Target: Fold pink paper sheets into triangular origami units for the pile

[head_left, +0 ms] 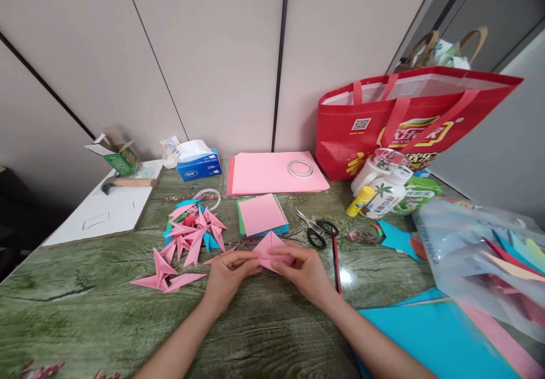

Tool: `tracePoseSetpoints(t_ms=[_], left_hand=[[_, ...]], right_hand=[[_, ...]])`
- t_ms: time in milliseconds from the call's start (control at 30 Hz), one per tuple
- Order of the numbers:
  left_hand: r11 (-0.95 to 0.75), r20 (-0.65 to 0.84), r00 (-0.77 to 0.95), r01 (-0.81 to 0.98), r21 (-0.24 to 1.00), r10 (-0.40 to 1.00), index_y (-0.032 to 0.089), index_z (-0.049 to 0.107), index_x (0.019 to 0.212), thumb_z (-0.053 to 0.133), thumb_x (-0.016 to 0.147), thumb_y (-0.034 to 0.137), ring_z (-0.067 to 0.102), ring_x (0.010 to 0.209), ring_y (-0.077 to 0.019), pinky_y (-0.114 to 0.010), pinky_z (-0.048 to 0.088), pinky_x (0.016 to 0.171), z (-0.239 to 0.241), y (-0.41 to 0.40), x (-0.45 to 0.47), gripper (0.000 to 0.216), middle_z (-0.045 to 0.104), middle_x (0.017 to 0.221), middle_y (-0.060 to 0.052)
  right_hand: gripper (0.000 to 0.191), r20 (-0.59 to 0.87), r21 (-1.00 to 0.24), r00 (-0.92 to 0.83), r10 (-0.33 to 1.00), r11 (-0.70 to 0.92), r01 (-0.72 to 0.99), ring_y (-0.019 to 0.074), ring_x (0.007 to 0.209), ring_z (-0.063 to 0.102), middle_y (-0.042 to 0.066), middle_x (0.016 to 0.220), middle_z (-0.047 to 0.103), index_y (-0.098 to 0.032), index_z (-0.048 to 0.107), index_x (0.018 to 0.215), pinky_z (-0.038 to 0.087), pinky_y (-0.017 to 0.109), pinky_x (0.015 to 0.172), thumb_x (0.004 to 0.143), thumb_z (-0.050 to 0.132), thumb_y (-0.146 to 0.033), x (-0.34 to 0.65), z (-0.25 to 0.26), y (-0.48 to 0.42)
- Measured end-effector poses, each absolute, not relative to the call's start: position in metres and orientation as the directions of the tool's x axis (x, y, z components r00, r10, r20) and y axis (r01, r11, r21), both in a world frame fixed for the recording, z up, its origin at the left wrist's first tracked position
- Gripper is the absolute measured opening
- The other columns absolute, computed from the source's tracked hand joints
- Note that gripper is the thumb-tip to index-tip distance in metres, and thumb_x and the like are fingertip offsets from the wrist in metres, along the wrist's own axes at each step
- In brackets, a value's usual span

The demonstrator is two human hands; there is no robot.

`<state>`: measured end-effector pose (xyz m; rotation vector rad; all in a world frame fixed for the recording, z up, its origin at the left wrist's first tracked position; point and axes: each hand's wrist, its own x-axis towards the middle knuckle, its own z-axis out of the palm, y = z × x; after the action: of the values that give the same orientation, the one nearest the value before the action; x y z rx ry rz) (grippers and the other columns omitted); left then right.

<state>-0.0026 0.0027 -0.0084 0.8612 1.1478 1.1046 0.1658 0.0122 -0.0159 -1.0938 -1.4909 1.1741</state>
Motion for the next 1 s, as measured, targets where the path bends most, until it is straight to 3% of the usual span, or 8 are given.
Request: tracePoseSetpoints(t_ms=[667, 833, 900, 1000], left_hand=[[0.208, -0.209, 0.013, -0.201, 0.957, 0.978, 0.014, 0.069, 0.066, 0.073, 0.056, 0.02, 0.067, 0.059, -0.0173, -0.028, 0.056, 0.065, -0.004, -0.001, -0.001, 0.011, 0.072, 0.062, -0.001], [0.2, -0.199, 0.024, -0.185, 0.962, 0.98, 0.014, 0.069, 0.064, 0.073, 0.056, 0.019, 0.067, 0.059, -0.0177, -0.028, 0.056, 0.065, -0.002, -0.003, 0.002, 0.011, 0.072, 0.062, -0.001], [0.216, -0.213, 0.035, -0.204, 0.955, 0.976, 0.014, 0.069, 0.071, 0.073, 0.056, 0.019, 0.067, 0.06, -0.0184, -0.03, 0.056, 0.065, 0.001, -0.003, 0.003, 0.016, 0.072, 0.063, -0.001], [0.258, -0.25, 0.062, -0.233, 0.938, 0.966, 0.015, 0.062, 0.099, 0.073, 0.057, 0.018, 0.068, 0.063, -0.019, -0.032, 0.055, 0.067, 0.005, -0.002, 0.004, 0.044, 0.073, 0.066, -0.001]], right_hand=[[0.009, 0.183, -0.969, -0.124, 0.975, 0.201, 0.145, 0.0175, 0.069, 0.058, 0.004, 0.071, 0.066, -0.02, 0.071, 0.072, 0.045, 0.027, 0.06, 0.069, 0.064, -0.024, 0.165, -0.017, 0.012], [0.014, 0.173, -0.971, -0.101, 0.98, 0.186, 0.148, 0.0168, 0.067, 0.059, 0.004, 0.072, 0.066, -0.018, 0.069, 0.069, 0.046, 0.025, 0.058, 0.06, 0.072, -0.029, 0.165, -0.011, 0.01], [0.016, 0.151, -0.978, -0.07, 0.986, 0.159, 0.132, 0.0163, 0.065, 0.059, 0.004, 0.072, 0.066, -0.017, 0.068, 0.068, 0.047, 0.025, 0.057, 0.058, 0.073, -0.029, 0.164, -0.009, 0.009], [0.017, 0.119, -0.988, -0.034, 0.992, 0.122, 0.096, 0.0162, 0.065, 0.06, 0.004, 0.071, 0.066, -0.017, 0.067, 0.067, 0.048, 0.025, 0.057, 0.058, 0.073, -0.03, 0.162, -0.007, 0.008]])
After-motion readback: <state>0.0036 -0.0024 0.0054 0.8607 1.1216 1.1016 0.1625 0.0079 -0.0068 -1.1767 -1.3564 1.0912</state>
